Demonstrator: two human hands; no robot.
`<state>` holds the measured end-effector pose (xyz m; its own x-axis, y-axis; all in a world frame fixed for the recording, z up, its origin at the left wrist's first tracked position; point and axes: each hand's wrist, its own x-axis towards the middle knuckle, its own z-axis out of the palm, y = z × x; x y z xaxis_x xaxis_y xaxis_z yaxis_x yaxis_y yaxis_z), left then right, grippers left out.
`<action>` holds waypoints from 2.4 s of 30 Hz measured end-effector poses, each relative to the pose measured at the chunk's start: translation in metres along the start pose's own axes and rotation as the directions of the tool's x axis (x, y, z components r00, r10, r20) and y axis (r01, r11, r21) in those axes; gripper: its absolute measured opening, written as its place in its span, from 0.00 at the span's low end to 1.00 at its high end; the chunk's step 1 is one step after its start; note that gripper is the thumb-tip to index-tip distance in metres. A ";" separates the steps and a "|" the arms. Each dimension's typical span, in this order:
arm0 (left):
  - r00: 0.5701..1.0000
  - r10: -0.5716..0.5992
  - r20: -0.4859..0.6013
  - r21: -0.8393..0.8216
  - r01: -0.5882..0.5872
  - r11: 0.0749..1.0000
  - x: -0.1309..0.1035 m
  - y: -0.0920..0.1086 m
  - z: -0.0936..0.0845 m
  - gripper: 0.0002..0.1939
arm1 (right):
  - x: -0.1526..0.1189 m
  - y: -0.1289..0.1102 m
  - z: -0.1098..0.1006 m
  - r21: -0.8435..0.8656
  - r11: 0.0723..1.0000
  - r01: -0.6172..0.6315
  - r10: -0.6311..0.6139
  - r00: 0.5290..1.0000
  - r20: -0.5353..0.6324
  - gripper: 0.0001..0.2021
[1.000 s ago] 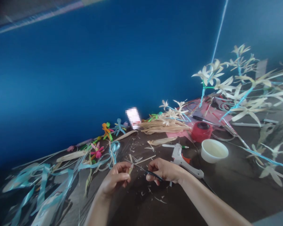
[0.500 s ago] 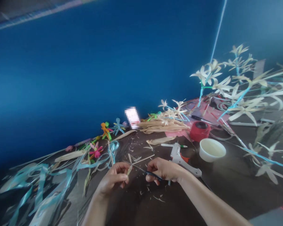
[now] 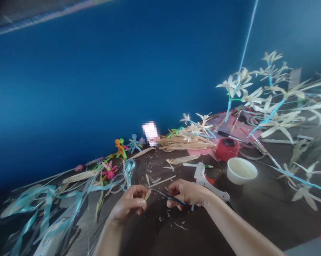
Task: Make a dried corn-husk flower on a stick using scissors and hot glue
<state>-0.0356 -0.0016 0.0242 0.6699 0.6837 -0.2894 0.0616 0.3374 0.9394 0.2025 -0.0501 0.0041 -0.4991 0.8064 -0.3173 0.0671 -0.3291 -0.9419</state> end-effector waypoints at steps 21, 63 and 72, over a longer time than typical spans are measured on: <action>1.000 -0.012 -0.014 0.040 0.013 0.999 -0.002 0.002 0.000 0.17 | 0.000 0.000 -0.001 -0.069 0.997 0.021 -0.021 1.000 0.004 0.13; 0.967 0.168 -0.189 0.541 -0.040 0.840 -0.006 0.026 -0.009 0.09 | -0.023 -0.017 -0.004 -0.718 0.696 0.027 -0.301 0.918 -0.257 0.18; 0.963 0.128 -0.238 0.413 -0.019 0.911 -0.006 0.018 -0.013 0.07 | -0.027 -0.025 -0.002 -0.719 0.694 0.026 -0.241 0.950 -0.199 0.16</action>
<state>-0.0487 0.0085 0.0402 0.4767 0.8555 -0.2020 0.3488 0.0268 0.9368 0.2165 -0.0627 0.0356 -0.3181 0.9432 -0.0959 0.6552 0.1455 -0.7413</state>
